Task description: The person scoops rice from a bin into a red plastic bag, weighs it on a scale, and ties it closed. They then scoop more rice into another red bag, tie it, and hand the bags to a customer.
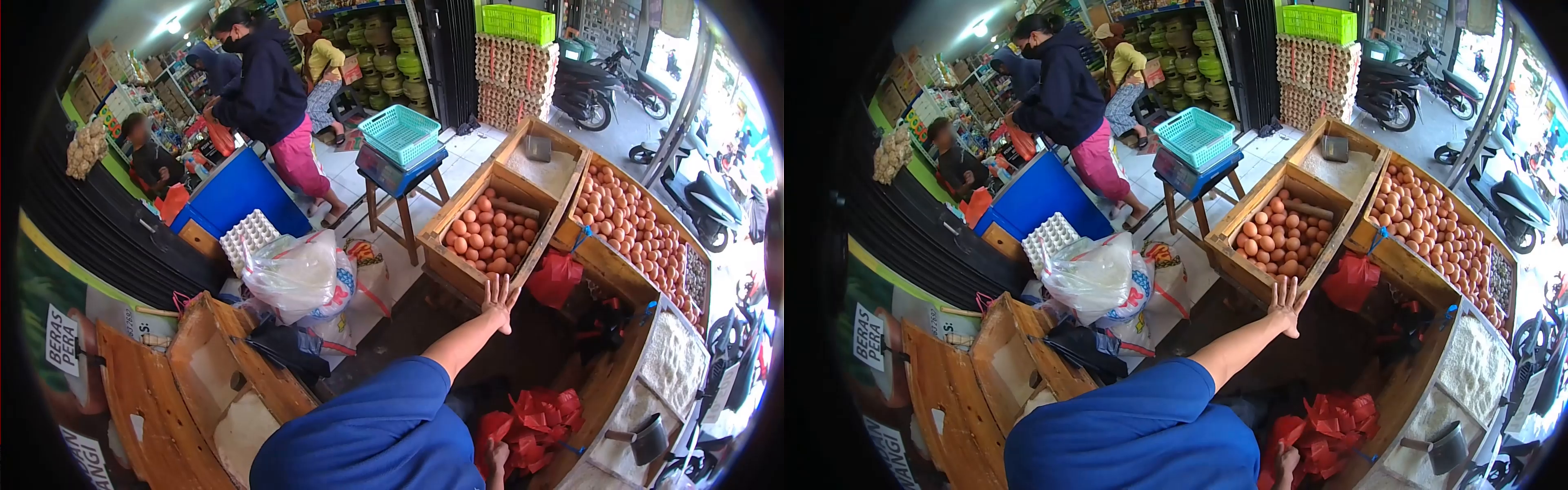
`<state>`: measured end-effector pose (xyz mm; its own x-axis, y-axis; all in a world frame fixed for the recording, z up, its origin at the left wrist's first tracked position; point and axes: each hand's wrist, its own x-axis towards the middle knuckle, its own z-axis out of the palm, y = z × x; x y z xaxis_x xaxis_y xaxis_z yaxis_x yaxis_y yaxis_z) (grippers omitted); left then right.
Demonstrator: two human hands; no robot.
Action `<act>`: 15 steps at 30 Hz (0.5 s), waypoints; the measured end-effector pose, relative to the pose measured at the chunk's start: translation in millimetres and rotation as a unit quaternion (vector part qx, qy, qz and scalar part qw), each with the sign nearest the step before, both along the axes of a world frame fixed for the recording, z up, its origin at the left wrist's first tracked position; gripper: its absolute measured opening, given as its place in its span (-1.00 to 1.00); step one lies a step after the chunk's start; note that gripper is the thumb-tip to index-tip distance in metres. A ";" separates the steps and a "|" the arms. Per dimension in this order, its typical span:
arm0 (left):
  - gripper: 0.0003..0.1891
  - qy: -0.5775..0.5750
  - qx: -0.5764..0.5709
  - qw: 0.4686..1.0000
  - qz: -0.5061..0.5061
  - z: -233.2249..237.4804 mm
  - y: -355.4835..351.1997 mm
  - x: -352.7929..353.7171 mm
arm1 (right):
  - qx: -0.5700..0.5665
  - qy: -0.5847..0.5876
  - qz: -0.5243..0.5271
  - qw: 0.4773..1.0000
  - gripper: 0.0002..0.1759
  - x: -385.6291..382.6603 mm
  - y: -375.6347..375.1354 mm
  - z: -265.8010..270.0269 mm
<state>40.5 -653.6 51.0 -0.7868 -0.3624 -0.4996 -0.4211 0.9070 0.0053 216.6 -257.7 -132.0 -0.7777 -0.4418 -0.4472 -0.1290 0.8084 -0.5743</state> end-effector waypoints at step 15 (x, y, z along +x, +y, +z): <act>0.31 0.037 0.018 0.999 -0.011 -8.4 -2.6 4.4 | -0.207 0.111 -0.372 0.898 -0.87 -6.1 20.4 -1.9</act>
<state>44.9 -656.2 42.7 -0.8301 -0.3270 -0.4516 -0.3975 0.9151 0.0680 210.6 -237.4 -134.0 -0.9763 0.1435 -0.1618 0.2095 0.4410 -0.8727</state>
